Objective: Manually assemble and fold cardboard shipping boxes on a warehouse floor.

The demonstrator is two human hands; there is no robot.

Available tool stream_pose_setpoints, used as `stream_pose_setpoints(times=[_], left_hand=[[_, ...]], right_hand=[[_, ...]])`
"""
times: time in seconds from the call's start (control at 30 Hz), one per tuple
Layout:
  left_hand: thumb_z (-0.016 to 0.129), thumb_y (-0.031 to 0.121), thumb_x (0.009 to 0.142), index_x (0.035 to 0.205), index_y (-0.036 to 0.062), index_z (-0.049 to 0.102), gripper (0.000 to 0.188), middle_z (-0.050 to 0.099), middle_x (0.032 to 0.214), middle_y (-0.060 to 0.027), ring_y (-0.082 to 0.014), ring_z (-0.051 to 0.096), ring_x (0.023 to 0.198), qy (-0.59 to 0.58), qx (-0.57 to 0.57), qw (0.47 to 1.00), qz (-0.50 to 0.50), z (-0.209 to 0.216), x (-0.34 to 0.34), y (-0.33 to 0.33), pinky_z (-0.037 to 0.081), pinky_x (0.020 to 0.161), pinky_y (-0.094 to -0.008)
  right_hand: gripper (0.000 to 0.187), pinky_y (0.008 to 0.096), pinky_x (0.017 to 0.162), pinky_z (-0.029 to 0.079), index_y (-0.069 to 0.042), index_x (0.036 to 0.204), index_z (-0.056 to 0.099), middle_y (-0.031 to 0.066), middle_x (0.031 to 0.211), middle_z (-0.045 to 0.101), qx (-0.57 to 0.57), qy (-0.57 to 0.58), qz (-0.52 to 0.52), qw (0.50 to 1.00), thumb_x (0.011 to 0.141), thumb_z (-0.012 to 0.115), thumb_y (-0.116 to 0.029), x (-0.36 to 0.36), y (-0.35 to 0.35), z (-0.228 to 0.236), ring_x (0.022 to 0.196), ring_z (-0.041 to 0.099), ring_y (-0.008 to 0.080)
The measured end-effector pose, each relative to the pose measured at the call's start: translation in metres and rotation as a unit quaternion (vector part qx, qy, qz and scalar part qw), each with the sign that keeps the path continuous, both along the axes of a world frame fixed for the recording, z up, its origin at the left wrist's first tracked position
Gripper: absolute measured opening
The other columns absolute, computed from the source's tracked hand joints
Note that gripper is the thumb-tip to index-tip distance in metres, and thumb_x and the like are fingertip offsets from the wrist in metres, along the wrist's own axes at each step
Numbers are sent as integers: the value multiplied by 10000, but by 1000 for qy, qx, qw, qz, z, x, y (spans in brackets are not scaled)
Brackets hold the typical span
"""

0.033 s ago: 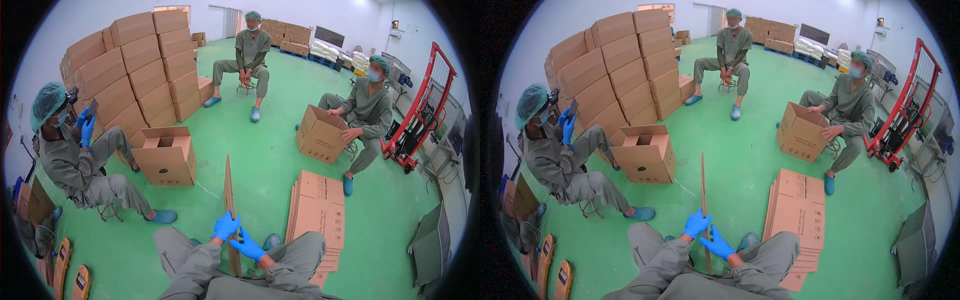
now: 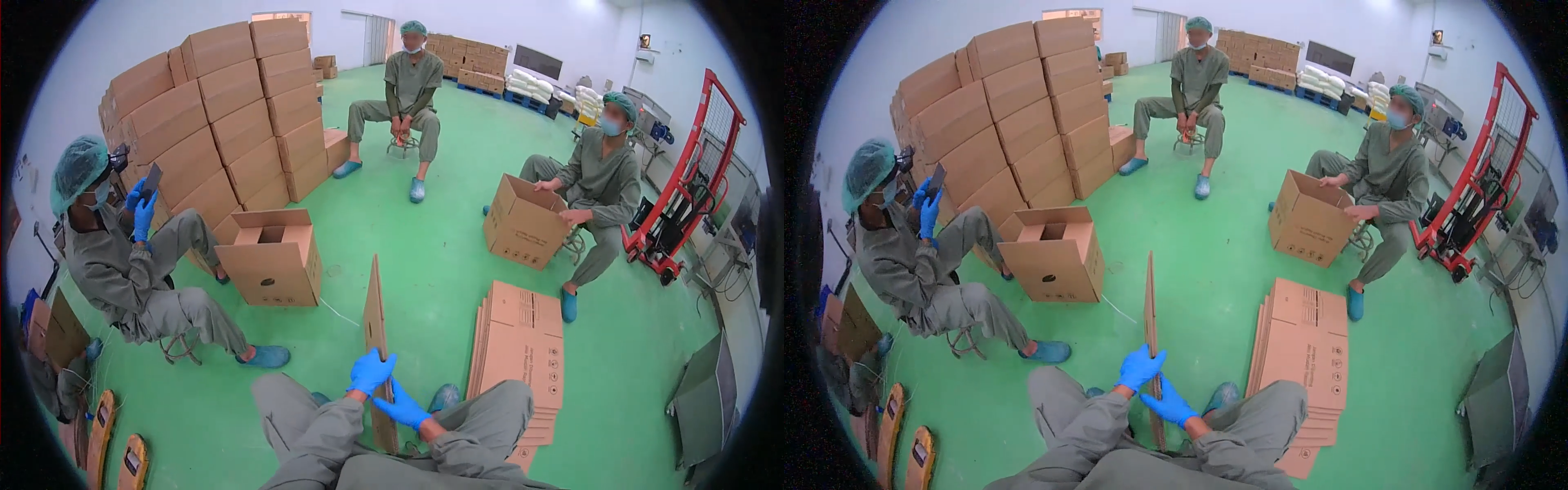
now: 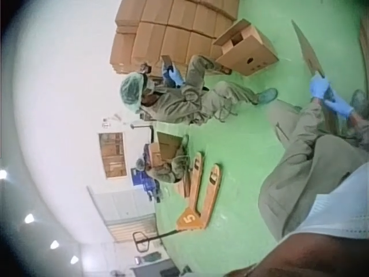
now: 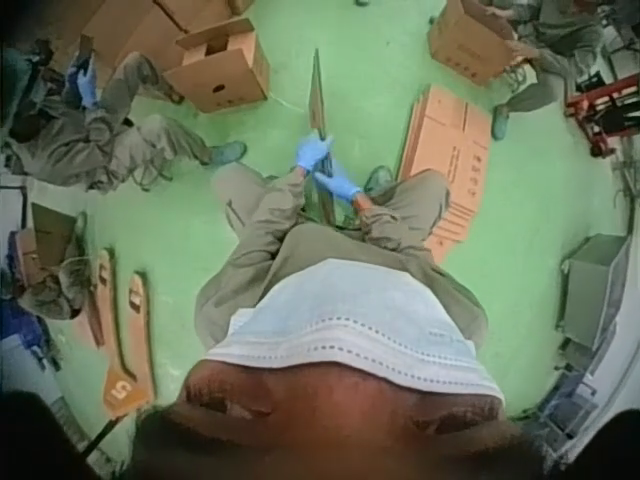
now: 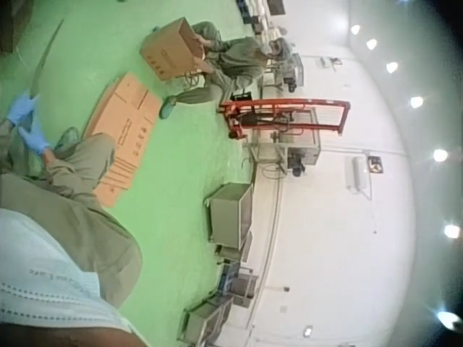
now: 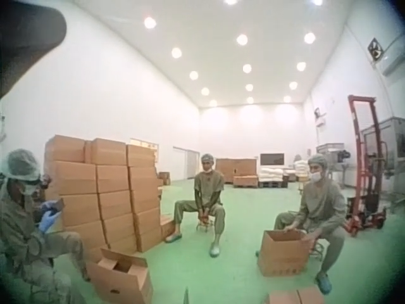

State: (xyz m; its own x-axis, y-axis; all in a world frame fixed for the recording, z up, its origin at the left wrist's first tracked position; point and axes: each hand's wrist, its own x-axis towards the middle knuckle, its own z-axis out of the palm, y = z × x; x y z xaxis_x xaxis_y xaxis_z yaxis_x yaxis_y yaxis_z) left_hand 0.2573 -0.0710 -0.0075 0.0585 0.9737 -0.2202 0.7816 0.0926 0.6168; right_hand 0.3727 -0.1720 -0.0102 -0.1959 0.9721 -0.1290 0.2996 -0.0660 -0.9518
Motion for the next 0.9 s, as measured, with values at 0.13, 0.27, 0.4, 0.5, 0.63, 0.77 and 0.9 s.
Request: stream_pose_setpoints(times=[0.13, 0.27, 0.4, 0.5, 0.63, 0.77, 0.9], left_hand=[[555, 448, 786, 1295, -32, 320, 737, 577, 1003, -274, -404, 565, 939, -13, -65, 997, 33, 32, 18, 17, 453, 803, -434], [564, 454, 783, 1352, -54, 180, 854, 327, 1325, -265, -320, 349, 1234, -292, -47, 955, 10, -39, -8, 43, 308, 1000, -352], [555, 382, 797, 1364, -54, 139, 827, 301, 1363, -243, -294, 328, 1260, -362, -104, 925, -54, -43, -44, 49, 281, 1024, -336], [535, 324, 813, 1361, -37, 180, 746, 346, 1342, -229, -278, 355, 1244, -280, -90, 953, -80, -26, -84, 25, 290, 1015, -329], [526, 316, 822, 1348, -25, 229, 693, 360, 1335, -218, -280, 378, 1223, -263, -72, 948, -164, -9, -113, -67, 296, 999, -355], [528, 325, 818, 1344, -31, 217, 707, 344, 1340, -205, -296, 371, 1227, 182, 187, 962, -85, 48, -44, -128, 301, 987, -398], [521, 293, 819, 1244, 15, 428, 516, 501, 1120, -271, -380, 474, 1081, 35, 306, 930, -200, 69, 21, -116, 381, 892, -438]], right_hand=[[810, 348, 1016, 289, -2, 1381, 115, 163, 1360, 308, -82, 72, 82, 991, 815, 610, -304, 10, 6, -25, 1227, 342, 222], [815, 344, 1012, 293, -2, 1384, 118, 176, 1355, 313, -124, 110, 14, 986, 817, 606, -324, 25, 12, -41, 1223, 345, 225], [693, 354, 998, 320, -16, 1357, 249, 182, 1323, 389, -78, 2, -42, 996, 803, 579, -268, 49, 18, -25, 1214, 391, 266], [538, 335, 976, 348, -42, 1297, 392, 159, 1257, 482, 53, -100, -116, 987, 780, 507, -134, 72, 34, -14, 1165, 458, 242], [482, 364, 863, 431, -10, 1241, 447, 189, 1110, 575, 53, -69, -253, 964, 761, 444, -57, 126, 89, -8, 1033, 556, 298], [518, 391, 829, 441, -110, 1289, 416, 208, 1103, 563, 97, -111, -228, 962, 772, 461, -110, 137, 130, -11, 980, 566, 334], [536, 394, 893, 416, -193, 1319, 376, 193, 1179, 523, 27, -283, -113, 952, 797, 495, -171, 103, 139, 16, 1039, 531, 339]])
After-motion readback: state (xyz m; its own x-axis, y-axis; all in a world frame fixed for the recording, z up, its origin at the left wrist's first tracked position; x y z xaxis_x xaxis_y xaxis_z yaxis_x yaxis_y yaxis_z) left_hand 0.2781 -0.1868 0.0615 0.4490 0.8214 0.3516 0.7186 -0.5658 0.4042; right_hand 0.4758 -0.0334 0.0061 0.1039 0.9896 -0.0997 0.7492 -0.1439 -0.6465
